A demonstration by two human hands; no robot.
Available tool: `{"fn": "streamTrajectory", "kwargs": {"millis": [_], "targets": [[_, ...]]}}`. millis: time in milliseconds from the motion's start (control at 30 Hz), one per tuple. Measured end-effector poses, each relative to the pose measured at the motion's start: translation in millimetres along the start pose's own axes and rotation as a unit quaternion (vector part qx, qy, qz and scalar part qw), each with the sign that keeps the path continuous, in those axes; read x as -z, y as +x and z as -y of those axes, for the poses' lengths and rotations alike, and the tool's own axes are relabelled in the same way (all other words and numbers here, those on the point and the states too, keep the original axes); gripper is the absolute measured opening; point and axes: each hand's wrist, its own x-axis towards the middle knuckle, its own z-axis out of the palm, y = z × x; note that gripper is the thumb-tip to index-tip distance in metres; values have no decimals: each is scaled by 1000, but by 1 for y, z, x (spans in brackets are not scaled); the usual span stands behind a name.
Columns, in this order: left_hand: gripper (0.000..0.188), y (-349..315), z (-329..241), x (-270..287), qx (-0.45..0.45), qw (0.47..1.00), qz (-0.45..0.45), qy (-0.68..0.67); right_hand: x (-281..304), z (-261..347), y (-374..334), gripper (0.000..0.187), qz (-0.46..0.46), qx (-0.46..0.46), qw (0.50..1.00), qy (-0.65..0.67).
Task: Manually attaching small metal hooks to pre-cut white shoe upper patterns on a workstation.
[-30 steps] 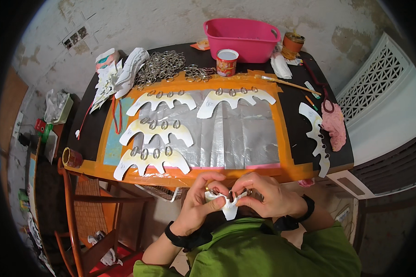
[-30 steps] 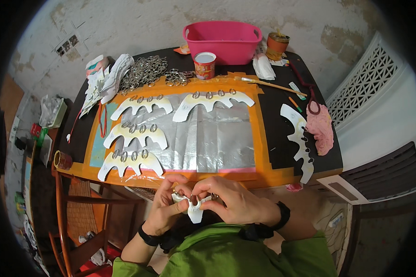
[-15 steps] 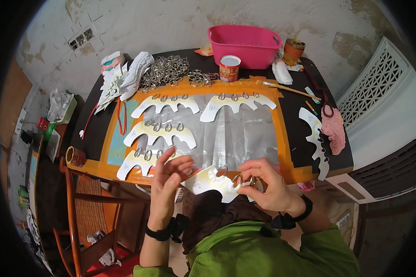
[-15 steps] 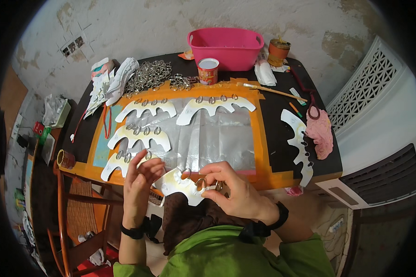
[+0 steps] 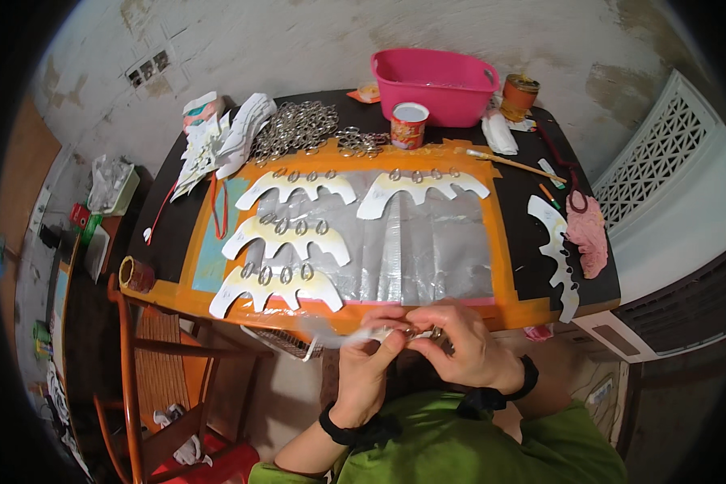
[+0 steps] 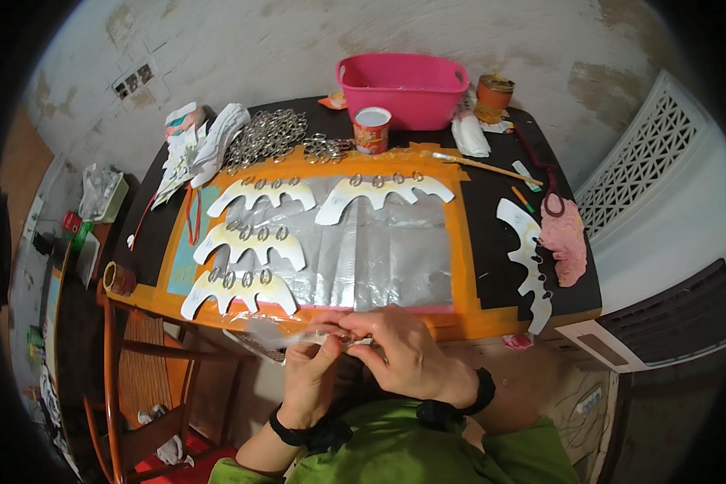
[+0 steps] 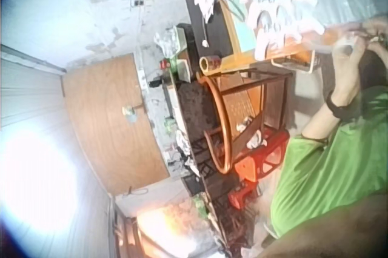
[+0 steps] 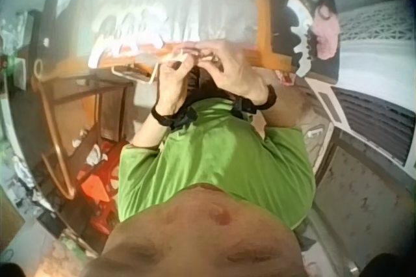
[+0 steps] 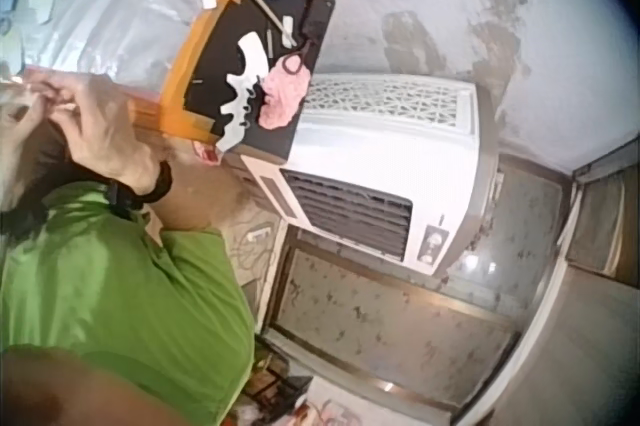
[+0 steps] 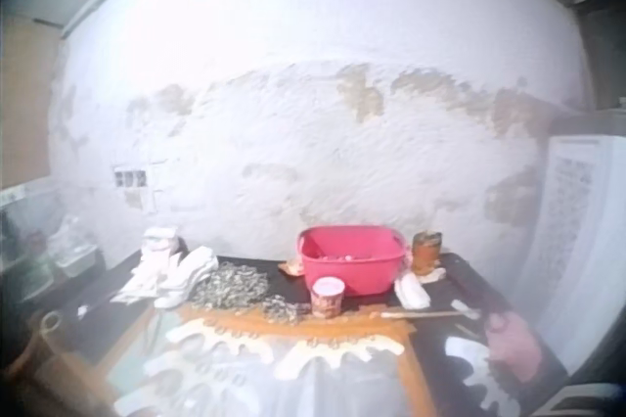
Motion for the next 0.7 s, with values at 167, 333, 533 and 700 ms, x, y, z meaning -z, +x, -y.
{"fn": "streamTrajectory", "kwargs": {"millis": [167,333,533,700], "targets": [[34,1,4,-11,33,994,2,-101,2,-3,-5,39,-11,85,993,-80],[25,-1,-3,-13,94,979,66,-166,13,-7,-6,40,-4,131,988,-80],[36,30,-5,-31,124,987,70,-76,49,-9,6,33,36,-11,995,-93],[41,44,-8,-36,127,987,100,-4,71,-31,26,30,58,-113,990,-64]]}}
